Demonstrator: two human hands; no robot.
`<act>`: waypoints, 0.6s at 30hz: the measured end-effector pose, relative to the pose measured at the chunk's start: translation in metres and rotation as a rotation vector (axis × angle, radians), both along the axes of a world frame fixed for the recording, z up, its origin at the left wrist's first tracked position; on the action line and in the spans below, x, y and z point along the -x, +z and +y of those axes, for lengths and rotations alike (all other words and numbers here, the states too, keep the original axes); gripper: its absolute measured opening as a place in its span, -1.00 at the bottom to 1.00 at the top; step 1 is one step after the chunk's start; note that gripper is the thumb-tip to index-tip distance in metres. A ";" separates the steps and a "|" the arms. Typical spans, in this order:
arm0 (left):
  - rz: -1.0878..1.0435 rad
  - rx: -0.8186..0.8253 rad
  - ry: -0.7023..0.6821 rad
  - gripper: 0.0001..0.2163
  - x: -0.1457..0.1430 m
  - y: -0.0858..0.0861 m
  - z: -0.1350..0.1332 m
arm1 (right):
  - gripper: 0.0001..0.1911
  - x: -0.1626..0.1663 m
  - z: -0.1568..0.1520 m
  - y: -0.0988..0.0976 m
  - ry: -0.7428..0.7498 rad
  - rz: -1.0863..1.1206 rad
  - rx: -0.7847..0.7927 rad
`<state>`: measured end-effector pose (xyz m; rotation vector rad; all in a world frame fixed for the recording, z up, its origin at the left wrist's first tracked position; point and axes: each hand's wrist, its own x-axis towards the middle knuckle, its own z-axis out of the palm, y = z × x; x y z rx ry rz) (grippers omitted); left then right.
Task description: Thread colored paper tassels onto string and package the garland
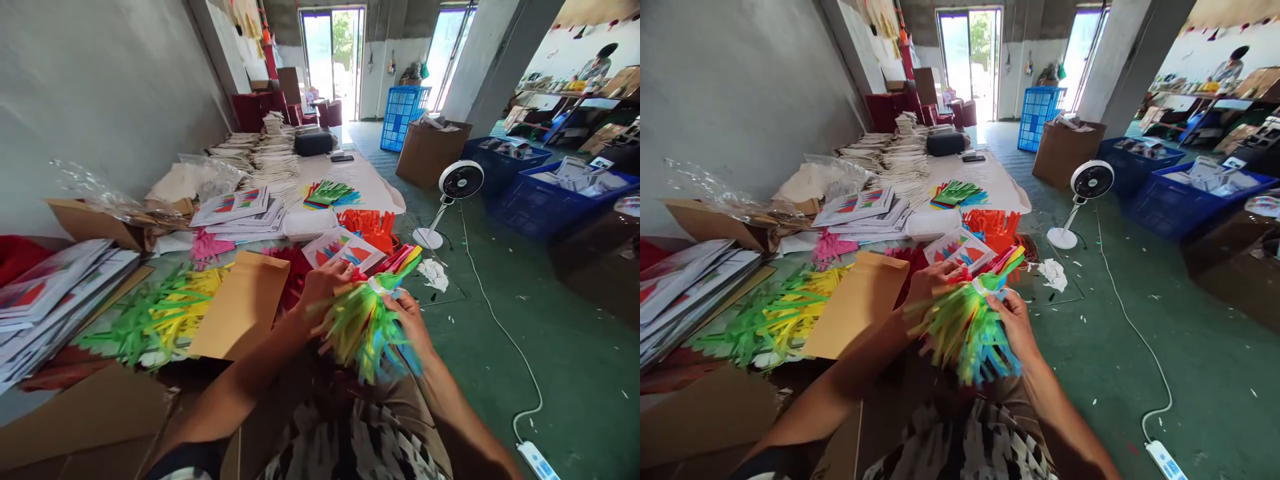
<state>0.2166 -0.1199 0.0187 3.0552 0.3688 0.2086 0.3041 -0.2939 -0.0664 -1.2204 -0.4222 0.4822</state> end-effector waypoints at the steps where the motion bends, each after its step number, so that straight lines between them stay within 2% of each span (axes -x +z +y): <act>1: 0.009 0.003 -0.006 -0.74 0.000 0.000 -0.001 | -0.61 0.001 0.002 0.002 0.009 0.028 -0.018; 5: -0.018 -0.034 -0.034 -0.79 0.002 0.001 -0.005 | -0.63 0.000 0.000 0.011 0.038 0.157 -0.055; 11: 0.041 -0.023 -0.017 -0.84 0.004 -0.003 -0.008 | -0.62 -0.005 -0.002 0.011 0.071 0.242 0.021; 14: 0.008 -0.031 -0.017 -0.83 0.005 -0.008 -0.009 | -0.65 -0.008 -0.001 0.007 0.076 0.134 0.079; 18: -0.043 -0.011 -0.025 -0.80 0.005 -0.018 -0.012 | -0.69 -0.011 -0.002 -0.002 -0.021 -0.153 0.165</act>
